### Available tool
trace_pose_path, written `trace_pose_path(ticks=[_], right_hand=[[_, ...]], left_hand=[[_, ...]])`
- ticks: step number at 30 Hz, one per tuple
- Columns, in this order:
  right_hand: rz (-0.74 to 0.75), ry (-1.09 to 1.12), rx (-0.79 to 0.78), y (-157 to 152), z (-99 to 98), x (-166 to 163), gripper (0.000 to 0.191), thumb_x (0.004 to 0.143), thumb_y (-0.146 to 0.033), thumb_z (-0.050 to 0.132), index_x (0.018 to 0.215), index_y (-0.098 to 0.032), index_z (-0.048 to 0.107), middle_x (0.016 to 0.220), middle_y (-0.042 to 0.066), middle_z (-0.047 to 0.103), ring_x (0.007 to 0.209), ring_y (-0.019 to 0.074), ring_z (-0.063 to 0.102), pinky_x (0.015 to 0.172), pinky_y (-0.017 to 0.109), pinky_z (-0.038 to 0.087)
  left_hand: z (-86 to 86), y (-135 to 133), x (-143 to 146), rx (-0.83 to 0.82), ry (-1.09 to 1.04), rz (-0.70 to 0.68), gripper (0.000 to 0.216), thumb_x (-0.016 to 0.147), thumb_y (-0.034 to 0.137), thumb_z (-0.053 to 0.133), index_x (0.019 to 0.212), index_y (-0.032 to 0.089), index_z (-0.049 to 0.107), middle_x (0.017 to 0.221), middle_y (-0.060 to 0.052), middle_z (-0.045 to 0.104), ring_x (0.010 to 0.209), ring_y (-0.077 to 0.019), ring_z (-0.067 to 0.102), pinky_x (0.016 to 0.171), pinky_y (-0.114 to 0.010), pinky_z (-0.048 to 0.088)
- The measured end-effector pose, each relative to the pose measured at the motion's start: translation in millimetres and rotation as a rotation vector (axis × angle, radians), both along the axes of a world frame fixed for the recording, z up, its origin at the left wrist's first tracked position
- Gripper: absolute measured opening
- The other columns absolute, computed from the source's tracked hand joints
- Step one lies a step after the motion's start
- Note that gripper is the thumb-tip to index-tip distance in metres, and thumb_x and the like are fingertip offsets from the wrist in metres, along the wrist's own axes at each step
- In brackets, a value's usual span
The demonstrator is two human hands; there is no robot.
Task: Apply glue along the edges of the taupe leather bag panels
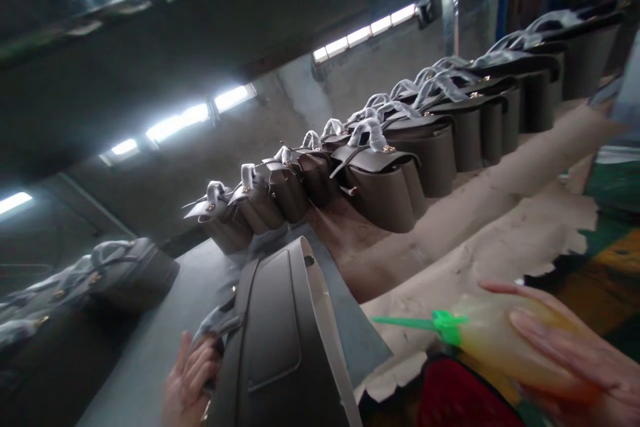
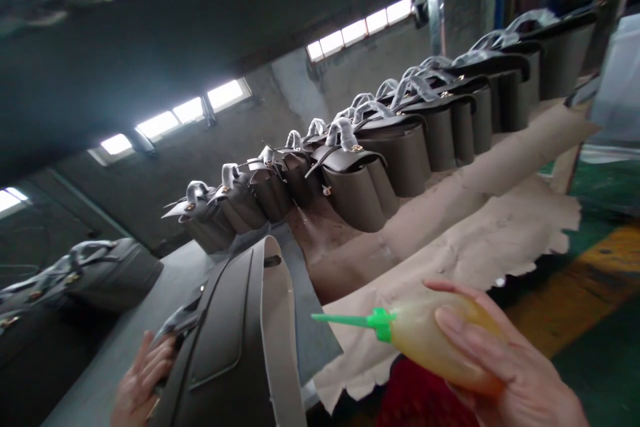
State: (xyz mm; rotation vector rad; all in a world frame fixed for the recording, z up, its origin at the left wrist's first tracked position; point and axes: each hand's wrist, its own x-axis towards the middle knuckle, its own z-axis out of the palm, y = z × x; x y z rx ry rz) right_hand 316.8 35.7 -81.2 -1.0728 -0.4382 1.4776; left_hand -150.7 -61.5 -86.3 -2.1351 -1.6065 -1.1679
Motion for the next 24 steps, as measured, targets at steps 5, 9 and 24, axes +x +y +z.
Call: trace_pose_path(ticks=[5,9,24], right_hand=[[0.003,-0.341,0.126,11,19.3,-13,0.052,0.039,-0.055,0.077,0.083,-0.031,0.067,0.080,0.003,0.067,0.061,0.0210,0.061,0.045,0.023,0.050],[0.042,-0.575,0.308,19,25.7,-26,0.047,0.050,-0.061,0.069,0.084,-0.030,0.067,0.082,0.001,0.066,0.061,0.0202,0.060,0.043,0.024,0.050],[0.141,-0.813,0.671,41,25.9,-52,0.038,0.071,-0.054,0.061,0.097,-0.026,0.060,0.069,-0.003,0.061,0.054,0.0161,0.058,0.046,0.025,0.045]], left_hand=[[-2.6,-2,-11,-0.041,-0.114,0.089,0.022,0.079,0.046,0.058,0.072,0.031,0.072,0.086,-0.002,0.072,0.087,-0.0203,0.066,0.111,-0.044,0.021],[1.1,-2,-10,0.006,-0.149,0.059,0.020,0.065,0.050,0.069,0.060,0.031,0.070,0.073,0.001,0.072,0.078,-0.0185,0.068,0.107,-0.037,0.030],[-9.9,-10,-14,-0.093,-0.317,0.120,0.014,0.072,0.040,0.066,0.064,0.029,0.071,0.075,0.002,0.071,0.087,-0.0151,0.065,0.111,-0.032,0.021]])
